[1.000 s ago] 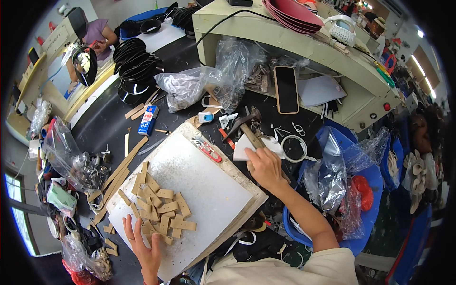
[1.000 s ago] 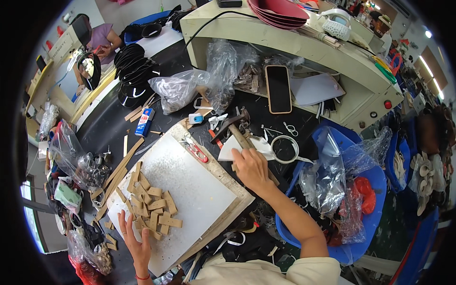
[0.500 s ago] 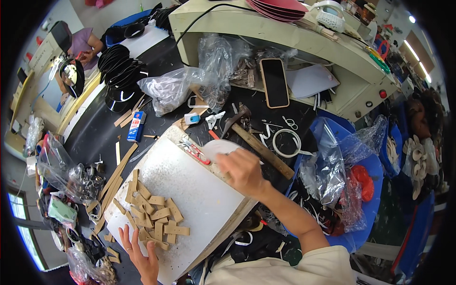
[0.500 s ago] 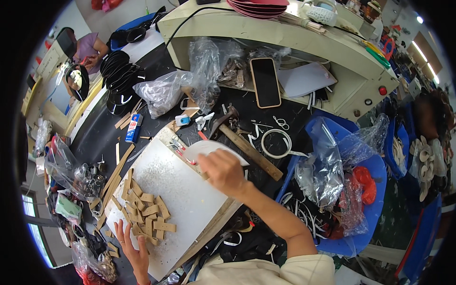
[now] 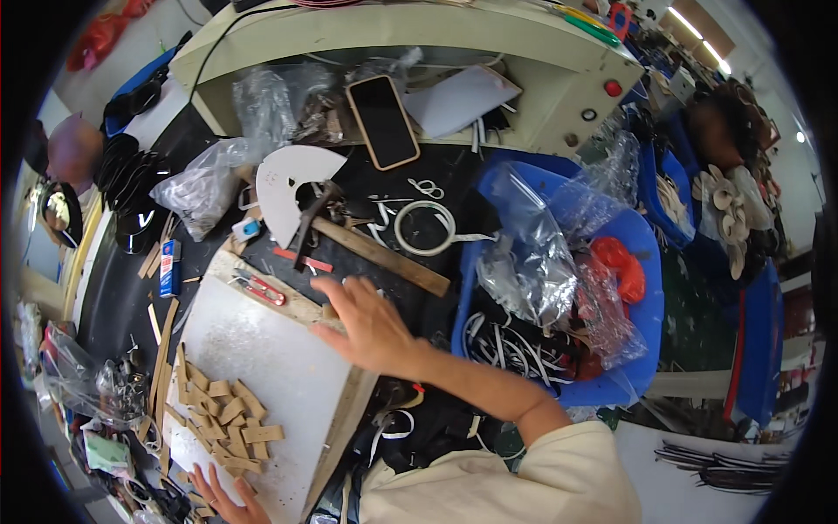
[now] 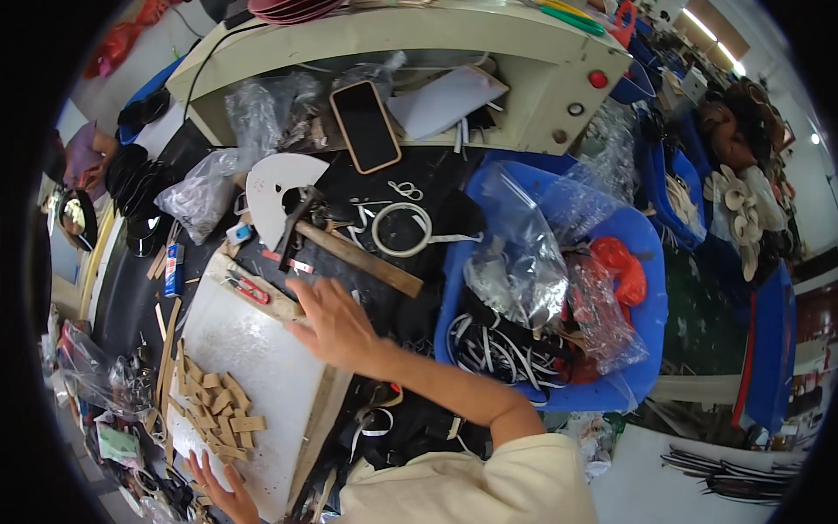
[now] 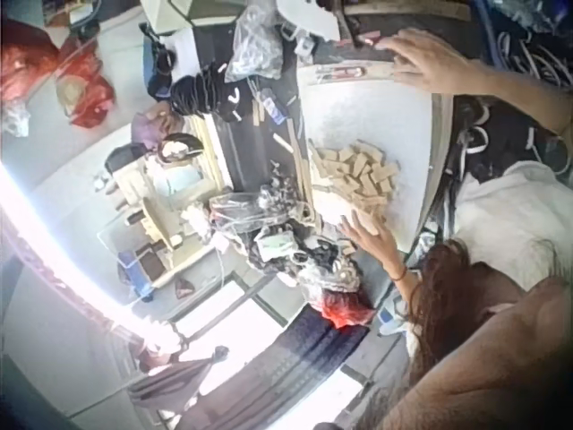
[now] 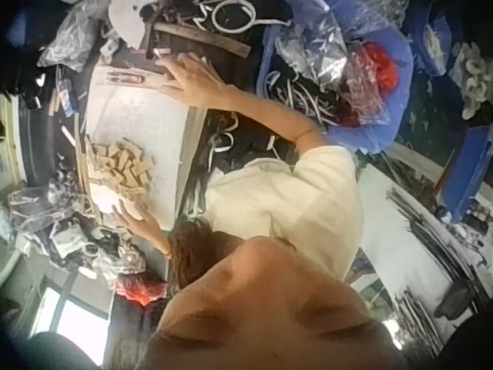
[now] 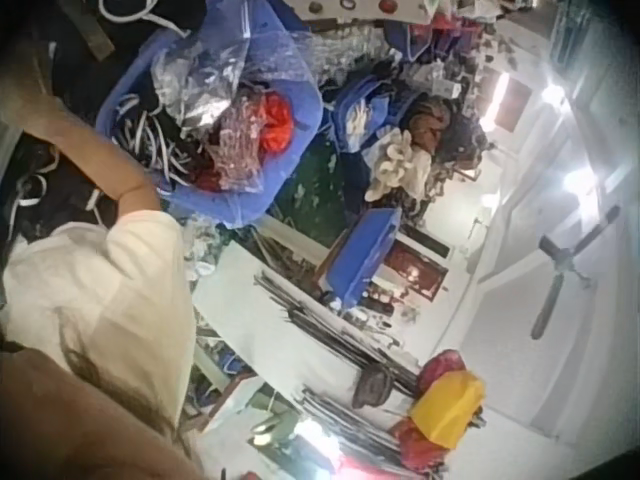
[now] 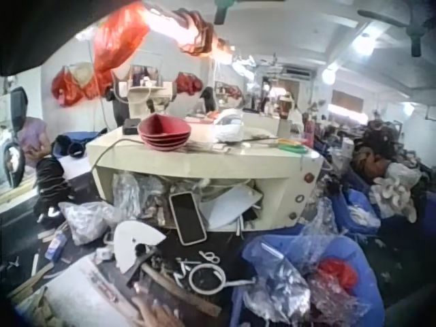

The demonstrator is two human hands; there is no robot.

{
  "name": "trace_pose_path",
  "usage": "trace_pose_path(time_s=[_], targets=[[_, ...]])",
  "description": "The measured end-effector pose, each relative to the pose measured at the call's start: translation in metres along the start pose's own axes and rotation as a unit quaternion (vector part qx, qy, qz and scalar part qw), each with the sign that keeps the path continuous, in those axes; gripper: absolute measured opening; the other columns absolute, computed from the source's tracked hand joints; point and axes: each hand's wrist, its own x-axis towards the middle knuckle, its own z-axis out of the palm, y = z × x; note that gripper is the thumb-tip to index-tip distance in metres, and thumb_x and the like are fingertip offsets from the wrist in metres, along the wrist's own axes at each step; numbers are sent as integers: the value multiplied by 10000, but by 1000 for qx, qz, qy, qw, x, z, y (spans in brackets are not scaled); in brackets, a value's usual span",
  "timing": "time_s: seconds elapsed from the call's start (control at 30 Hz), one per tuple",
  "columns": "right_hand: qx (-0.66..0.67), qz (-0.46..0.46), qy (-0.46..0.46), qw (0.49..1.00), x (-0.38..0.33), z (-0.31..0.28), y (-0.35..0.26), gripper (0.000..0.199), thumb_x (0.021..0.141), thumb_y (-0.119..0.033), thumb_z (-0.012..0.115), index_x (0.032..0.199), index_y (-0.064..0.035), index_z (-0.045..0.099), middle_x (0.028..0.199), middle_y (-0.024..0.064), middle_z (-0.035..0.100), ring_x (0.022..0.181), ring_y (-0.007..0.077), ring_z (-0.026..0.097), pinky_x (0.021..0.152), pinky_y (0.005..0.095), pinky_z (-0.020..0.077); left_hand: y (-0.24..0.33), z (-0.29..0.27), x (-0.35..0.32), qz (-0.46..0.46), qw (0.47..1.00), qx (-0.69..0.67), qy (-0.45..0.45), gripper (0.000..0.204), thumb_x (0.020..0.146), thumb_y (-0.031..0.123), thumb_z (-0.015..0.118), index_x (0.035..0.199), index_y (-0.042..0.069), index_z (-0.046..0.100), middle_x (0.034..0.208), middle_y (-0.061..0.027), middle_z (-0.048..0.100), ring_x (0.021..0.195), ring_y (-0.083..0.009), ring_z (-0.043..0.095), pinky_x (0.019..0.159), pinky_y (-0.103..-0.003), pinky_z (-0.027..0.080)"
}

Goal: The person uses red-handled scissors to trim small rectangular pieces of beige material on a white cutting board. They repeatedly pick up individual pieces, snip the edges, and place them back on the board. The person also organizes the trimmed pieces into a pile and handles a clear plastic bag.

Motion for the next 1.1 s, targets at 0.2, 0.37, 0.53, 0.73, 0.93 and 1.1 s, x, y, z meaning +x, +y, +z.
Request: trace_pose_path(time_s=[0.2, 0.37, 0.53, 0.73, 0.93, 1.1], targets=[[139, 12, 97, 986, -48, 13, 1, 304, 847, -44, 581, 1141, 10, 531, 945, 145, 544, 897, 314, 548, 789, 381, 456, -20, -8, -42, 6, 994, 68, 91, 361, 906, 217, 601, 1181, -15, 579, 1271, -248, 496, 1218, -406, 426, 1022, -516, 323], [144, 44, 98, 984, -46, 7, -4, 225, 829, -50, 624, 1047, 9, 629, 914, 152, 628, 783, 261, 624, 710, 330, 495, -43, -6, -92, -34, 986, 44, 157, 369, 897, 213, 610, 1190, -11, 585, 1295, -195, 510, 1243, -389, 416, 1053, -522, 307], [369, 185, -5, 911, -55, -2, -3, 287, 875, -61, 619, 1127, 74, 594, 964, 101, 668, 783, 85, 584, 691, 216, 477, -39, -1, -113, -166, 972, 26, 164, 316, 949, 123, 493, 1209, -53, 525, 1363, -201, 438, 1299, -334, 369, 1071, -420, 257], [543, 241, -120, 796, -50, -5, -38, 313, 925, -54, 516, 1205, 85, 531, 1051, 150, 644, 865, 163, 629, 801, 292, 517, -1, -7, -105, -136, 972, -24, 192, 320, 881, 40, 546, 1197, -12, 533, 1358, -180, 442, 1328, -363, 332, 1072, -443, 263], [482, 200, -181, 834, -49, 22, -71, 297, 886, 16, 548, 1174, 87, 530, 1049, 161, 641, 902, 182, 635, 834, 310, 519, 20, -5, -96, -205, 928, -225, 215, 275, 816, -27, 575, 1090, -18, 596, 1190, -179, 574, 1129, -326, 529, 983, -383, 384], [180, -108, -209, 955, -69, 58, -131, 268, 782, 81, 604, 1045, 32, 627, 1020, 128, 663, 894, 230, 646, 799, 321, 515, 54, 10, -71, -223, 765, -601, 66, 284, 913, 109, 582, 1168, -13, 573, 1062, -123, 642, 936, -157, 624, 813, -282, 510]])
